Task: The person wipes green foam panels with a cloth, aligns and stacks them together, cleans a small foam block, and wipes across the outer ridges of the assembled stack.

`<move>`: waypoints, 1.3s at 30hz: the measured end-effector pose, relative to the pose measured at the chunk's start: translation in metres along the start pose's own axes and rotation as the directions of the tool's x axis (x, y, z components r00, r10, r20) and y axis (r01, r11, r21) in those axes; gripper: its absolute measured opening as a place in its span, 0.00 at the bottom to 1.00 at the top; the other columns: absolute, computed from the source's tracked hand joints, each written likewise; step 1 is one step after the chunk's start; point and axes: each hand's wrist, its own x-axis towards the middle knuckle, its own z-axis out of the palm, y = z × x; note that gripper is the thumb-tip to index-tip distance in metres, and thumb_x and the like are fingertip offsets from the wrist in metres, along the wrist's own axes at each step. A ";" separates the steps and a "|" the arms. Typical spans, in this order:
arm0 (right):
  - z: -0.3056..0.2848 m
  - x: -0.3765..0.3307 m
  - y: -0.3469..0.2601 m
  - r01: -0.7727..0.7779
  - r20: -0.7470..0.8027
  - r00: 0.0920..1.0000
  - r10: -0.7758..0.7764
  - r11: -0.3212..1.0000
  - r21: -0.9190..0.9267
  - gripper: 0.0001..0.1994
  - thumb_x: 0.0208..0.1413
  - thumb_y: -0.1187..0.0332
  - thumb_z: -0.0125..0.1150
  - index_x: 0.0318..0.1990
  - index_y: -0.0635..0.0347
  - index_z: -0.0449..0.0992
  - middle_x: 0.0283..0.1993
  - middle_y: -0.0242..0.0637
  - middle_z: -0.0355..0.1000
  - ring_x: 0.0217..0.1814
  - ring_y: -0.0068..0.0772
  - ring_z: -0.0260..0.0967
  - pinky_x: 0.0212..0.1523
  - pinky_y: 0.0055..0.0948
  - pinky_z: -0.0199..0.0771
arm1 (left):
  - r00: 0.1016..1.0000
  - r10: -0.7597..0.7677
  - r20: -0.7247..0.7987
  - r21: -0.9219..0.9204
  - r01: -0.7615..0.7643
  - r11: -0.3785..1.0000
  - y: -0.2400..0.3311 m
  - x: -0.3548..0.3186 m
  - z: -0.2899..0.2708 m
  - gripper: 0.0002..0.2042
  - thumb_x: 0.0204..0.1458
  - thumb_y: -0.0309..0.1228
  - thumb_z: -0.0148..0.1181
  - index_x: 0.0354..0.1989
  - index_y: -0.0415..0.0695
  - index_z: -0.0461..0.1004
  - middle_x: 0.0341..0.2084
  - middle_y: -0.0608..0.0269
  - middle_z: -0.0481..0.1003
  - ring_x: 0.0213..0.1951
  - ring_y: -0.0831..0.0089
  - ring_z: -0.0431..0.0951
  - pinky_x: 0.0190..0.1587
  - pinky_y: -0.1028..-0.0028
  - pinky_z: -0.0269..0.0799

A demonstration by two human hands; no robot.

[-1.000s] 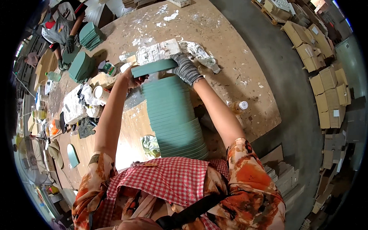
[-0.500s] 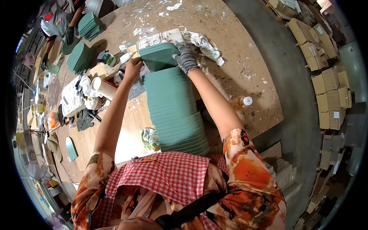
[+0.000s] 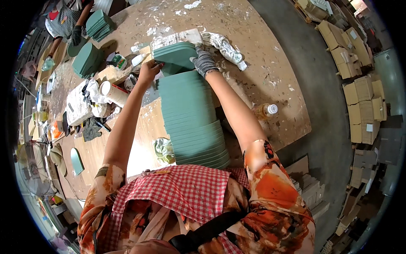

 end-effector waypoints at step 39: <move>-0.006 -0.146 -0.010 0.052 -0.176 0.984 0.017 0.923 0.380 0.22 0.62 0.60 0.52 0.57 0.70 0.66 0.59 0.54 0.65 0.62 0.48 0.62 0.63 0.36 0.60 | 0.927 0.088 0.364 -0.400 0.070 0.914 0.036 -0.083 -0.012 0.33 0.50 0.26 0.65 0.65 0.37 0.58 0.62 0.54 0.63 0.61 0.69 0.64 0.62 0.70 0.59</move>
